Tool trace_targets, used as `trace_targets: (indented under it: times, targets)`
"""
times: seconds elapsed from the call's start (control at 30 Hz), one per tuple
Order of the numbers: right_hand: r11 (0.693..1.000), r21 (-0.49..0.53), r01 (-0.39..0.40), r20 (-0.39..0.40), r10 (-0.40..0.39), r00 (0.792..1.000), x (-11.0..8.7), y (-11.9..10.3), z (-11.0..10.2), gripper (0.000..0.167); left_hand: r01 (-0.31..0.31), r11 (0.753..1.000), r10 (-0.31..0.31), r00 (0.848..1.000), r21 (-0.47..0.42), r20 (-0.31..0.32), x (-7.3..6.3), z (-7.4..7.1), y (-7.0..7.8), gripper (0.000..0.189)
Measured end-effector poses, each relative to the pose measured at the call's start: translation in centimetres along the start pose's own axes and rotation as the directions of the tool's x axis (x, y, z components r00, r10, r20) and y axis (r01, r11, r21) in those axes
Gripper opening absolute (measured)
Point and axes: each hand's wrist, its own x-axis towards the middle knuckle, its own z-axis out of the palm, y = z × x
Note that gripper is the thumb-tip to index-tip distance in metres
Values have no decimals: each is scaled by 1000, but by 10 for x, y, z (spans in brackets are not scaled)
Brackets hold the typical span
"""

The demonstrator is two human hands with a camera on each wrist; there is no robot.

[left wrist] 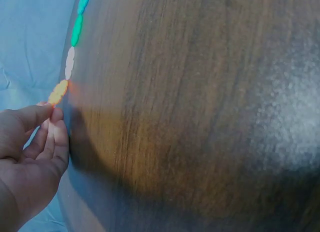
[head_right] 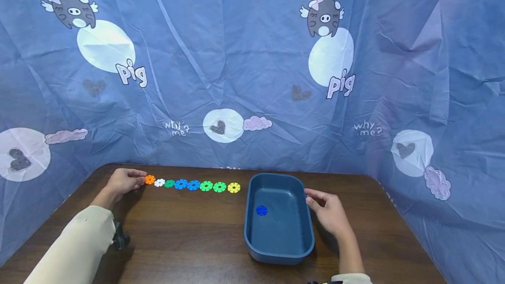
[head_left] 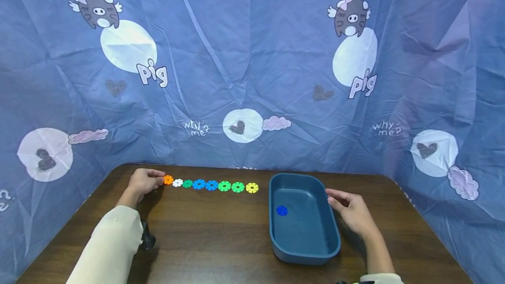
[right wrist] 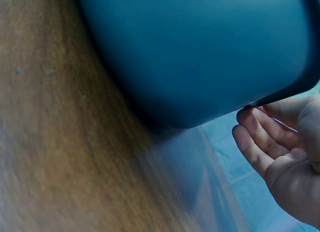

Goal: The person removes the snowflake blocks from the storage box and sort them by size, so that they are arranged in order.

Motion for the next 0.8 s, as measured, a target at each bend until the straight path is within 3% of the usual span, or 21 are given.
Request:
trace_targets:
  times: [0.3,0.47,0.63,0.8]
  targets:
    - [1000,7,7,0,-7,1000,0,0,0,34,-4,1000,4,1000,14,23,1,-2,0,29]
    - [1000,10,-1,2,1,1000,0,0,1,33,-35,998,35,999,43,21,0,-1,10,28]
    - [1000,17,10,2,-10,1000,-1,-1,1,34,-154,985,150,987,78,55,3,16,40,28]
    - [1000,14,13,-10,-12,1000,-1,-3,1,33,-327,940,315,942,101,115,5,46,87,25]
